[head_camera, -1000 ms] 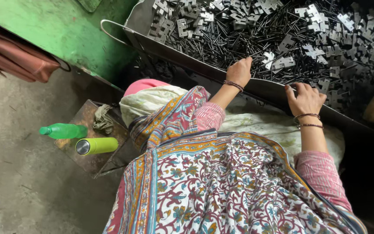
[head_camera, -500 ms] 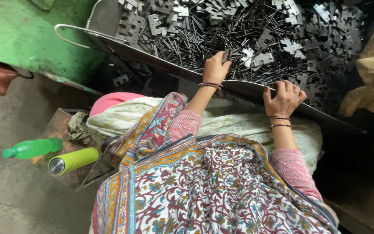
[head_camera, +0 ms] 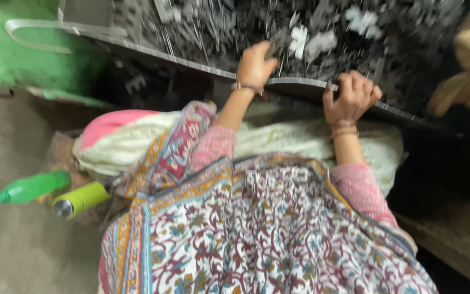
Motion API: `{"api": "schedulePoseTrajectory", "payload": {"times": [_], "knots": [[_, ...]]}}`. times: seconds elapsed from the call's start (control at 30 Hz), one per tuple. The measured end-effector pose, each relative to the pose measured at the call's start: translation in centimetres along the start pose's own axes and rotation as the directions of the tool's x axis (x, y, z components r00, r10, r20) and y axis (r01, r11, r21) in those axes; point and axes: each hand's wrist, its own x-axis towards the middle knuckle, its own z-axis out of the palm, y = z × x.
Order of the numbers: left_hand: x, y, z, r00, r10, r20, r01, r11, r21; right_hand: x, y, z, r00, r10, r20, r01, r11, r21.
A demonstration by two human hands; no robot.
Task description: The person sits in front of a large metal bin filled with small metal parts and nails, picking up and sorting the parts by hand. The person repeatedly reaches into the bin, selects specific pieces, and places them aside or into a different area.
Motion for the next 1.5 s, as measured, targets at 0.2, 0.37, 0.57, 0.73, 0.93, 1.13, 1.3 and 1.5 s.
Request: {"api": "schedulePoseTrajectory", "payload": {"times": [0.2,0.37,0.57,0.73,0.93,1.13,1.3,1.5], "knots": [[0.3,-1.7,1.1,0.996,-0.071,0.052,0.072,0.997,-0.017,-0.7,0.6,0.8,1.000,-0.011,-0.009,0.011,1.000,0.009],[0.7,-1.0,0.3,0.989,-0.128,0.078,0.146,0.945,-0.292,-0.1,0.5,1.1,0.999,-0.024,-0.025,0.024,1.000,-0.014],[0.8,-0.4,-0.8,0.972,-0.175,0.158,0.235,0.772,-0.590,-0.4,0.6,1.0,1.000,-0.007,-0.007,0.006,1.000,-0.025],[0.7,0.6,-2.0,0.910,-0.284,0.301,0.414,0.618,-0.669,-0.5,0.6,1.1,1.000,0.006,0.000,-0.006,0.999,-0.034],[0.2,0.7,-1.8,0.946,-0.227,0.230,0.322,0.725,-0.610,-0.8,0.8,1.4,1.000,0.024,-0.001,-0.024,0.999,-0.033],[0.3,0.5,-0.8,0.986,-0.152,0.070,0.166,0.939,-0.302,-0.7,0.7,1.2,1.000,0.014,0.004,-0.014,1.000,-0.025],[-0.3,1.2,-0.6,0.988,-0.149,0.029,0.149,0.989,0.000,-0.5,0.6,0.8,1.000,0.014,0.008,-0.014,1.000,-0.010],[-0.6,2.1,-0.6,0.987,-0.152,0.046,0.143,0.976,0.165,-0.4,0.3,0.5,1.000,0.022,0.009,-0.022,1.000,-0.002]]}}
